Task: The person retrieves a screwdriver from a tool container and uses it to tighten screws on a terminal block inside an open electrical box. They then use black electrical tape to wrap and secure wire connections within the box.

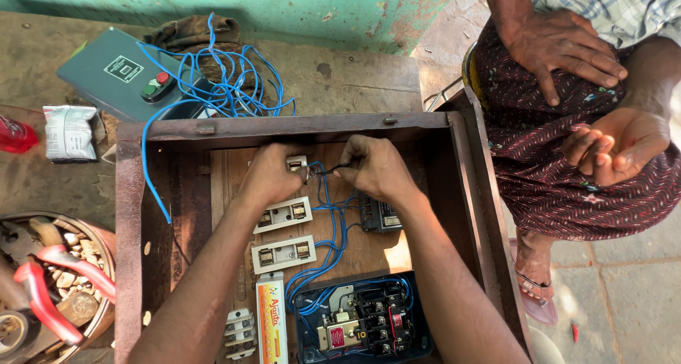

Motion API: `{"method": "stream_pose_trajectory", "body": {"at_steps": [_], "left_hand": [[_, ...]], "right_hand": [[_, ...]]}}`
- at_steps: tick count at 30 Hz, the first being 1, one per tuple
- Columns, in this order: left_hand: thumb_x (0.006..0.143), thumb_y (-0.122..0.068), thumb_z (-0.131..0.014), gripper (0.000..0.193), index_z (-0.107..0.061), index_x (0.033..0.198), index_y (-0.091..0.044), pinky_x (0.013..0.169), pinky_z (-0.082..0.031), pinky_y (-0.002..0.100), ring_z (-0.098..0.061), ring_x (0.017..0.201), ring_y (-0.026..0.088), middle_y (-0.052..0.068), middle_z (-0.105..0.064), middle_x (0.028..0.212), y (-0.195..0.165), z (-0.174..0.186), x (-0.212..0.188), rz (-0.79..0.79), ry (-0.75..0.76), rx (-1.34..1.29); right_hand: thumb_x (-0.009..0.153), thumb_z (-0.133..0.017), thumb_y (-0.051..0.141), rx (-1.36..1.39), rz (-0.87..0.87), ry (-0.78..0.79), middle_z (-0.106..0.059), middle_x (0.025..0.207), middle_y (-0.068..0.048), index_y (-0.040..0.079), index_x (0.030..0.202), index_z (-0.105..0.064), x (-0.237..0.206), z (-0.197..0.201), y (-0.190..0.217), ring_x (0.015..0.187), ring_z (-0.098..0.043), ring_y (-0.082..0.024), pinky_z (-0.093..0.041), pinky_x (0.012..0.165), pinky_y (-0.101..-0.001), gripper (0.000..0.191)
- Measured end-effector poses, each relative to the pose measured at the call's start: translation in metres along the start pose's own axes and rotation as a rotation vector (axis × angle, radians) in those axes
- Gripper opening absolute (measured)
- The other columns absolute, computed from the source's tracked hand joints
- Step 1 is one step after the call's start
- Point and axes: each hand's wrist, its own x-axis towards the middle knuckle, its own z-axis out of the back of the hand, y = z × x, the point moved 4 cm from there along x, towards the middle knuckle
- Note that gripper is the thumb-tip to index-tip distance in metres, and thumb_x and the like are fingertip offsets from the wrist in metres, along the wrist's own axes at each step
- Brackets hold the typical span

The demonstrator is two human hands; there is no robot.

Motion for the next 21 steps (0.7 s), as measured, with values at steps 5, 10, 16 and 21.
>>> {"method": "stream_pose_trajectory", "body": {"at_steps": [5, 10, 16, 21], "left_hand": [[0.07, -0.015, -0.075, 0.044, -0.075, 0.113, -0.004, 0.101, -0.052, 0.043, -0.069, 0.109, 0.039, 0.023, -0.073, 0.113, -0.007, -0.011, -0.005, 0.033, 0.0, 0.118], [0.056, -0.02, -0.081, 0.042, -0.076, 0.092, 0.0, 0.094, -0.052, 0.048, -0.066, 0.106, 0.044, 0.027, -0.072, 0.106, -0.017, -0.026, 0.008, -0.122, -0.155, 0.528], [0.075, -0.031, -0.068, 0.043, -0.077, 0.103, 0.0, 0.098, -0.055, 0.046, -0.069, 0.111, 0.039, 0.028, -0.07, 0.115, 0.023, -0.045, 0.043, 0.196, 0.419, 0.507], [0.081, -0.031, -0.059, 0.042, -0.077, 0.1, 0.002, 0.096, -0.054, 0.05, -0.069, 0.108, 0.041, 0.028, -0.07, 0.112, 0.033, -0.05, 0.046, 0.246, 0.346, 0.356]], "right_hand": [[0.071, -0.086, 0.014, -0.054, 0.055, -0.069, -0.071, 0.072, -0.009, 0.003, 0.082, -0.069, 0.0, -0.012, -0.006, 0.062, -0.064, -0.017, -0.051, 0.061, -0.033, 0.023], [0.07, -0.088, 0.015, -0.015, 0.057, -0.2, -0.07, 0.07, -0.009, 0.003, 0.082, -0.07, 0.002, -0.022, -0.02, 0.059, -0.062, -0.015, -0.051, 0.058, -0.033, 0.025], [0.074, -0.082, 0.013, 0.07, 0.011, -0.265, -0.068, 0.07, -0.007, 0.003, 0.085, -0.065, -0.003, -0.025, -0.032, 0.058, -0.06, -0.013, -0.05, 0.057, -0.0315, 0.023], [0.068, -0.084, 0.014, 0.023, -0.03, -0.211, -0.067, 0.069, -0.008, 0.003, 0.084, -0.064, -0.003, -0.024, -0.037, 0.056, -0.058, -0.013, -0.048, 0.055, -0.0308, 0.027]]}}
